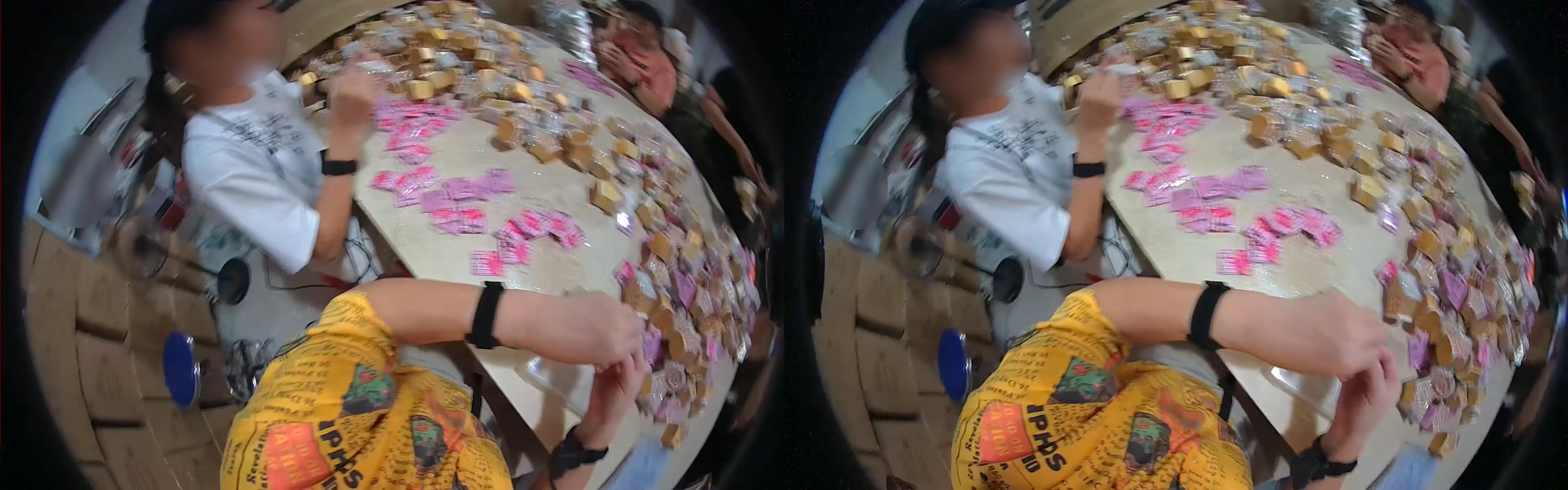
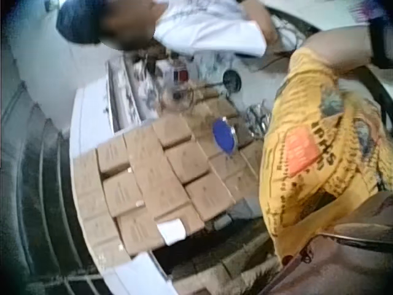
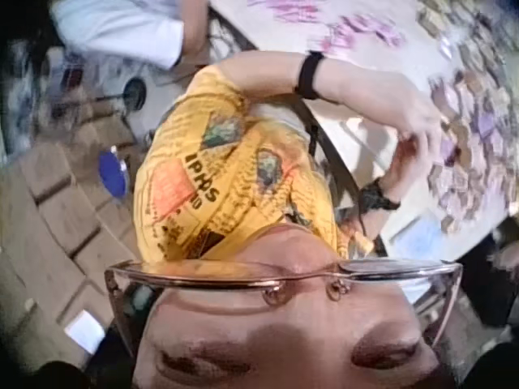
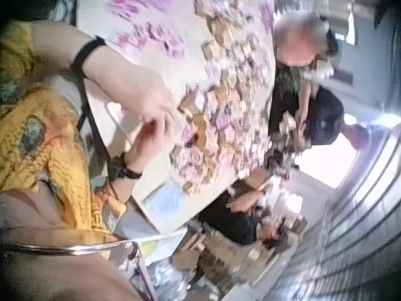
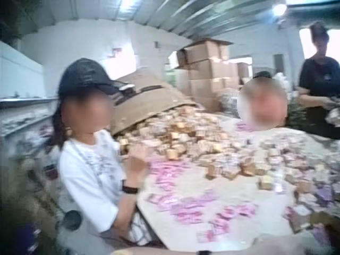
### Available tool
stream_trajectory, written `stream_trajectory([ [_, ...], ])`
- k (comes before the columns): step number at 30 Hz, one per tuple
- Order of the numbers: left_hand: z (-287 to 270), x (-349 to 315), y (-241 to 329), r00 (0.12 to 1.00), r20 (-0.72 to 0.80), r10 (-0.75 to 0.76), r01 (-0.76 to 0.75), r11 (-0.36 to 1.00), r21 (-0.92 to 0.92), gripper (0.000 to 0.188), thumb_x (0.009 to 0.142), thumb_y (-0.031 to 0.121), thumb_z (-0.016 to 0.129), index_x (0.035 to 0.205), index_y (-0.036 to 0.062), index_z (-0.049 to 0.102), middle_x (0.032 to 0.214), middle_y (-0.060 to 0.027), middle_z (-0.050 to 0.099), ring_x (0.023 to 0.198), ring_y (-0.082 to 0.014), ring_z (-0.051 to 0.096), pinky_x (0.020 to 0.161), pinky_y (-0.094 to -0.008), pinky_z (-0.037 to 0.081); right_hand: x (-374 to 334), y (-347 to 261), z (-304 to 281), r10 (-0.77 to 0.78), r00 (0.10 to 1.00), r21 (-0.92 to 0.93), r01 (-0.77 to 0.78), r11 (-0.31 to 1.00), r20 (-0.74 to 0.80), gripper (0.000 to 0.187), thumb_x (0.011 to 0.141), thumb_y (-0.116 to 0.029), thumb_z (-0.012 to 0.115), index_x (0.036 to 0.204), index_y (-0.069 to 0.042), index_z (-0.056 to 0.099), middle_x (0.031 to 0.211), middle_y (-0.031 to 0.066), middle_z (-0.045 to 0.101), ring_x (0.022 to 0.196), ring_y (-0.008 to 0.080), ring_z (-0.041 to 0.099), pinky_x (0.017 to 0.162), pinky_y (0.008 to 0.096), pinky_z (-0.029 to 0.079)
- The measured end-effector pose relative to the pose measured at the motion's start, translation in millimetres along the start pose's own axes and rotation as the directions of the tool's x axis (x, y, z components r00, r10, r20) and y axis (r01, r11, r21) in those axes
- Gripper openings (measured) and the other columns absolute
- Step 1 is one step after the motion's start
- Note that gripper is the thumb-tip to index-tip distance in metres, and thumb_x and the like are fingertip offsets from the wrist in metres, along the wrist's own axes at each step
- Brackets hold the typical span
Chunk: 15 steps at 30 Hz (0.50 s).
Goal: The person sits at a table and repeatedly picks up small, individually wrapped candies and pink labels. They place each candy into a clear plastic bag, insert a label, and set the finished package on the table. The process is repeated continuously with other workers visible in the background.
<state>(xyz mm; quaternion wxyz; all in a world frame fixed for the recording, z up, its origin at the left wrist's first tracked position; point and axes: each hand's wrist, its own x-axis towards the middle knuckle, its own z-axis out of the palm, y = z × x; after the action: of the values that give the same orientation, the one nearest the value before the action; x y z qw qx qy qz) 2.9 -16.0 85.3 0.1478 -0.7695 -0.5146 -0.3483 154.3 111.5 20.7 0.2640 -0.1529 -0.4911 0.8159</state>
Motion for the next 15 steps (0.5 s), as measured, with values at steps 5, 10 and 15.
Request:
stream_trajectory([
  [5,-25,3,0,0.996,0.090,0.012,-0.023,0.992,0.122,0.013,0.074,0.017,0.062,0.077,0.0050,0.059,0.082,-0.0063,0.056,0.077,-0.0221,0.058,0.054,-0.0327,0.049,2,-8,9,0.074,0.993,-0.022,-0.072,0.997,0.096,0.010,0.087,-0.004,0.054,0.087,0.004,0.059,0.069,0.0086,0.060,0.057,0.0139,0.055,0.052,0.0249,0.042],
  [10,-23,7,-8,0.987,0.157,0.015,-0.030,0.995,0.092,0.014,0.072,0.019,0.064,0.068,0.0052,0.061,0.077,-0.0077,0.059,0.076,-0.0233,0.060,0.054,-0.0328,0.049,8,-14,10,0.122,0.982,-0.143,-0.100,0.985,0.146,0.008,0.085,-0.003,0.056,0.084,0.004,0.060,0.064,0.0086,0.059,0.052,0.0143,0.053,0.050,0.0254,0.041],
  [15,-10,14,-15,0.961,0.262,-0.090,0.108,0.993,-0.057,0.013,0.068,0.016,0.066,0.067,0.0036,0.064,0.062,-0.0136,0.061,0.062,-0.0296,0.064,0.054,-0.0369,0.050,7,-26,0,0.108,0.985,-0.274,-0.069,0.959,0.132,0.005,0.083,0.001,0.059,0.081,0.004,0.061,0.070,0.0105,0.061,0.053,0.0117,0.051,0.051,0.0226,0.042],
])
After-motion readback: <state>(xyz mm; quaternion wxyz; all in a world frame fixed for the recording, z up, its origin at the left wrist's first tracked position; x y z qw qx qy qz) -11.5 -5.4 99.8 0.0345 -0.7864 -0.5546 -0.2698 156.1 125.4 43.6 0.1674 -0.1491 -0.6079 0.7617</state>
